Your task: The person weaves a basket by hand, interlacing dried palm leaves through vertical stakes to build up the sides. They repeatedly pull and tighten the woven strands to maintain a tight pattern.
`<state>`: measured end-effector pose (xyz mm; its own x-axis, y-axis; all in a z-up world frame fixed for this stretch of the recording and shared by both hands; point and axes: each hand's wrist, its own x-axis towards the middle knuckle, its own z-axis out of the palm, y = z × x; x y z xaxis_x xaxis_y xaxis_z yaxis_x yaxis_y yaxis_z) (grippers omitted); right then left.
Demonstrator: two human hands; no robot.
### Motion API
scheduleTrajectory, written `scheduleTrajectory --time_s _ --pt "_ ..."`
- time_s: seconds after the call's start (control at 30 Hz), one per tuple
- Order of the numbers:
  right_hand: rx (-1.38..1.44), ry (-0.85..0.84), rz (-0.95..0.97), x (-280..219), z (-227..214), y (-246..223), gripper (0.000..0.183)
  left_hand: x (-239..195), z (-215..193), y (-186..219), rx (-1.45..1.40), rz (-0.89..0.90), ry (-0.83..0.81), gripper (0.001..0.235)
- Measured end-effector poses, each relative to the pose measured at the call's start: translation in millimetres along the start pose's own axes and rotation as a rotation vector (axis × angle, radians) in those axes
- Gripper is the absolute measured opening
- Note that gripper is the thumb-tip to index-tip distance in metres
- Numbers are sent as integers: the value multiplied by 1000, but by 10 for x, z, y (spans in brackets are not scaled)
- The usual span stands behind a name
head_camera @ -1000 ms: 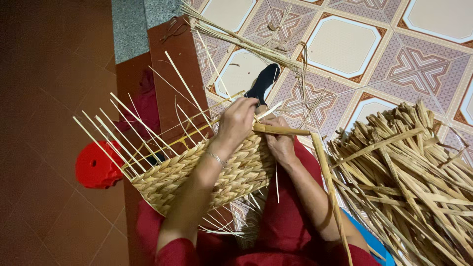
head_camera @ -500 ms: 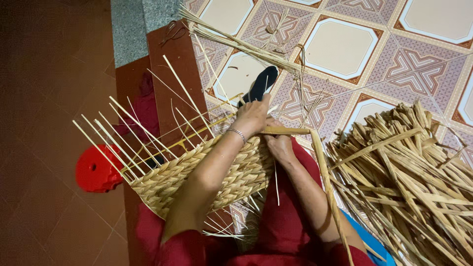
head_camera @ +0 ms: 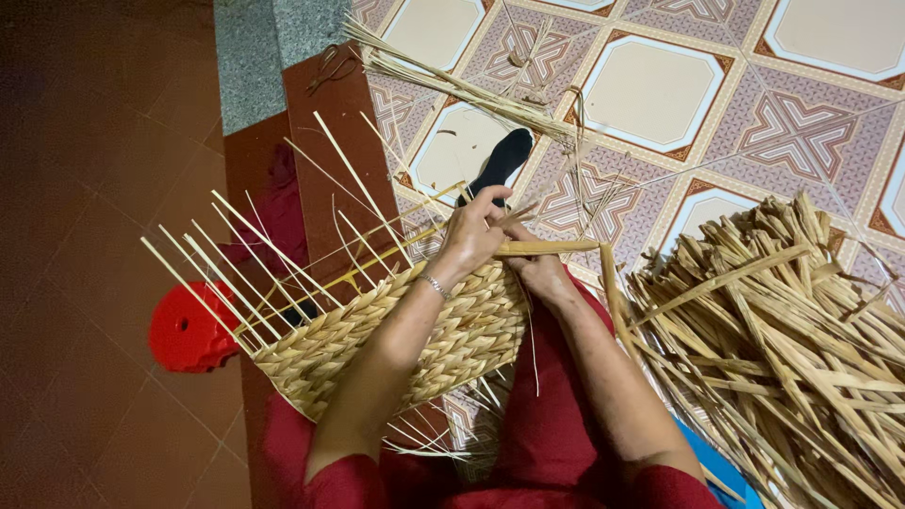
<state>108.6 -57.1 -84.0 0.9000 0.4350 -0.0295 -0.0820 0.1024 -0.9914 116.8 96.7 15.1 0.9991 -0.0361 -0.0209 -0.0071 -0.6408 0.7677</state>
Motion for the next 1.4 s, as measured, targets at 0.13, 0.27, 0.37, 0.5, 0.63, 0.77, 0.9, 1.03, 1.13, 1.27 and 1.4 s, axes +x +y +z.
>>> scheduleTrajectory --time_s 0.13,0.27,0.37,0.5,0.63,0.77,0.9,1.03,1.13,1.27,1.4 --pt "-21 8 -13 31 4 56 42 -151 66 -90 188 164 -9 43" --pt "-44 91 -8 5 43 148 30 -400 180 -201 229 338 246 12" --pt "-116 90 -58 -28 42 67 24 -542 172 -266 205 352 403 12" --pt "-304 30 -181 -94 -50 -218 33 -647 100 -287 269 393 498 13" --pt "-351 26 -289 -165 -99 -363 38 -674 104 -282 229 386 502 15" --pt "-562 121 -506 -41 -39 -240 20 -638 148 -354 217 368 484 15" --pt "-403 109 -297 127 51 -156 21 -629 159 -408 197 360 494 11" --pt "-547 350 -571 92 -12 -327 30 -675 88 -324 184 382 493 14" --pt "-663 353 -395 -25 -7 -506 32 -694 54 -191 160 375 455 15" --pt "-657 424 -701 -97 84 -670 37 -708 7 -50 109 341 452 17" --pt "-724 514 -744 -42 84 -703 56 -705 -1 -18 158 359 436 21"
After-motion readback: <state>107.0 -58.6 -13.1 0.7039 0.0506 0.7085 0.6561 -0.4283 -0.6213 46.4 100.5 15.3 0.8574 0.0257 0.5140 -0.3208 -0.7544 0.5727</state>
